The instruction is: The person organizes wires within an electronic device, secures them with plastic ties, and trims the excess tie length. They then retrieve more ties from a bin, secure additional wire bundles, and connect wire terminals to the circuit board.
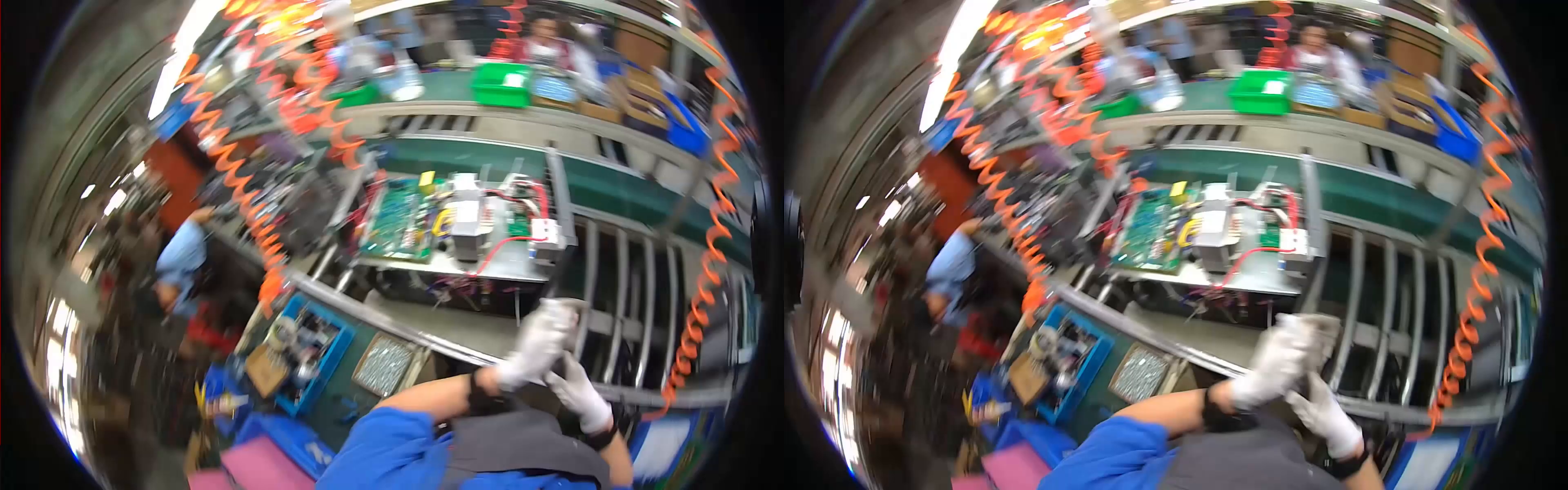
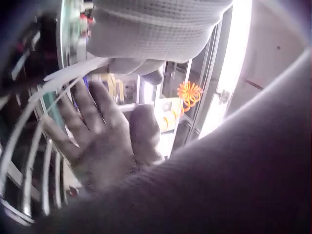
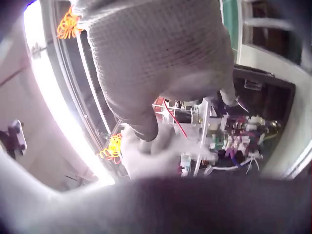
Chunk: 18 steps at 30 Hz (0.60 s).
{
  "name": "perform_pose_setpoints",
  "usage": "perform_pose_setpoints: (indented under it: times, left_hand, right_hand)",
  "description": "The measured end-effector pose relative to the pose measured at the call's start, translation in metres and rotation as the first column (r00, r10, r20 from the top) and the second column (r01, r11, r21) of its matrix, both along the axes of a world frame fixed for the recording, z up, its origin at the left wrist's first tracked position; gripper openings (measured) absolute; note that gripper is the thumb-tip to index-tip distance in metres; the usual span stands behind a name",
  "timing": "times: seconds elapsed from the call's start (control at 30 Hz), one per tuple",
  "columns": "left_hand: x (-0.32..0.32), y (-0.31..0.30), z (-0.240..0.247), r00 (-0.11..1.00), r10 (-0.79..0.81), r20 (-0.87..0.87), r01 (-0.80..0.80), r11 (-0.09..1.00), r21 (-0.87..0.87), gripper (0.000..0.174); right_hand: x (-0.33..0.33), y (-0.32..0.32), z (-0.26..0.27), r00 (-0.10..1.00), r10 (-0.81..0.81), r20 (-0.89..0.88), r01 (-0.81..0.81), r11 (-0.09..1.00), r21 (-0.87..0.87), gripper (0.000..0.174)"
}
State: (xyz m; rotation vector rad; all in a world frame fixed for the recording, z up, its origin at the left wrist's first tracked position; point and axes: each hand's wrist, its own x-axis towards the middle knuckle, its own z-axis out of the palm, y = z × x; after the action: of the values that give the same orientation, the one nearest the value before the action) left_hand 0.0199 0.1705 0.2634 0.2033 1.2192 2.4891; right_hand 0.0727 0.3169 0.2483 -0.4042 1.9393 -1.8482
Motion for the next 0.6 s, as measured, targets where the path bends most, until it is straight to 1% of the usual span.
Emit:
perform_pose_setpoints:
  times: [0.03,0.07,0.1,0.13,0.17,0.2,0.23,0.27,0.3,0.33,0.37,0.4,0.43,0.47,0.5,0.53,0.57,0.6]
  left_hand:
    - [0.0,0.034,0.001,0.996,-0.05,0.068,0.039,0.987,0.154,0.035]
    - [0.0,0.07,0.004,1.0,0.007,-0.004,-0.007,0.999,0.036,0.037]
    - [0.002,0.106,-0.002,0.997,0.031,-0.064,-0.036,0.996,-0.079,0.04]
    - [0.008,0.135,-0.009,0.998,-0.067,-0.015,0.065,0.993,-0.094,0.041]
    - [0.015,0.139,-0.01,0.979,-0.202,0.036,0.204,0.974,-0.095,0.042]
    - [0.022,0.168,-0.032,0.964,-0.266,-0.009,0.261,0.952,-0.162,0.04]
    - [0.028,0.192,-0.041,0.923,-0.383,0.019,0.379,0.902,-0.209,0.04]
    - [0.035,0.203,-0.035,0.868,-0.495,-0.042,0.461,0.835,-0.301,0.046]
    - [0.042,0.211,-0.029,0.795,-0.6,-0.091,0.524,0.755,-0.394,0.056]
    - [0.045,0.217,-0.043,0.725,-0.663,-0.189,0.589,0.738,-0.329,0.067]
    - [0.048,0.222,-0.058,0.649,-0.703,-0.292,0.651,0.711,-0.265,0.08]
    - [0.047,0.217,-0.051,0.607,-0.782,-0.142,0.706,0.613,-0.355,0.091]
    - [0.045,0.209,-0.047,0.617,-0.775,-0.137,0.688,0.616,-0.384,0.089]
    - [0.04,0.201,-0.049,0.64,-0.762,-0.101,0.667,0.616,-0.419,0.083]
    - [0.035,0.195,-0.049,0.644,-0.762,-0.065,0.664,0.599,-0.448,0.077]
    - [0.028,0.181,-0.028,0.668,-0.732,-0.134,0.499,0.575,-0.649,0.058]
    - [0.022,0.167,-0.009,0.682,-0.73,-0.044,0.561,0.561,-0.609,0.046]
    - [0.014,0.159,-0.006,0.674,-0.738,-0.039,0.488,0.483,-0.727,0.046]
  right_hand:
    - [0.009,0.016,-0.005,0.992,-0.125,0.002,0.125,0.989,-0.081,0.066]
    - [0.017,0.031,-0.01,0.97,-0.245,0.003,0.242,0.957,-0.162,0.056]
    - [0.024,0.06,-0.019,0.95,-0.304,0.071,0.312,0.934,-0.176,0.051]
    - [0.035,0.107,-0.041,0.929,-0.344,0.136,0.351,0.936,-0.03,0.049]
    - [0.049,0.12,-0.049,0.892,-0.445,0.08,0.445,0.895,0.015,0.045]
    - [0.064,0.134,-0.056,0.843,-0.538,0.021,0.536,0.842,0.061,0.041]
    - [0.083,0.174,-0.092,0.839,-0.542,0.049,0.54,0.84,0.055,0.037]
    - [0.102,0.213,-0.127,0.834,-0.546,0.076,0.544,0.838,0.05,0.033]
    - [0.122,0.253,-0.162,0.829,-0.55,0.103,0.549,0.835,0.045,0.03]
    - [0.148,0.28,-0.158,0.855,-0.516,0.04,0.501,0.844,0.191,0.034]
    - [0.17,0.28,-0.158,0.705,-0.708,0.049,0.702,0.706,0.097,0.037]
    - [0.198,0.307,-0.179,0.581,-0.81,0.076,0.799,0.586,0.133,0.039]
    - [0.237,0.35,-0.215,0.465,-0.88,0.094,0.863,0.475,0.173,0.04]
    - [0.275,0.391,-0.253,0.34,-0.933,0.118,0.916,0.357,0.185,0.041]
    - [0.319,0.449,-0.313,0.213,-0.961,0.177,0.963,0.237,0.129,0.043]
    - [0.338,0.461,-0.309,0.046,-0.919,0.392,0.992,-0.004,-0.126,0.044]
    - [0.365,0.466,-0.312,0.123,-0.991,0.06,0.91,0.136,0.392,0.049]
    - [0.34,0.416,-0.257,0.25,-0.964,-0.093,0.742,0.129,0.658,0.054]
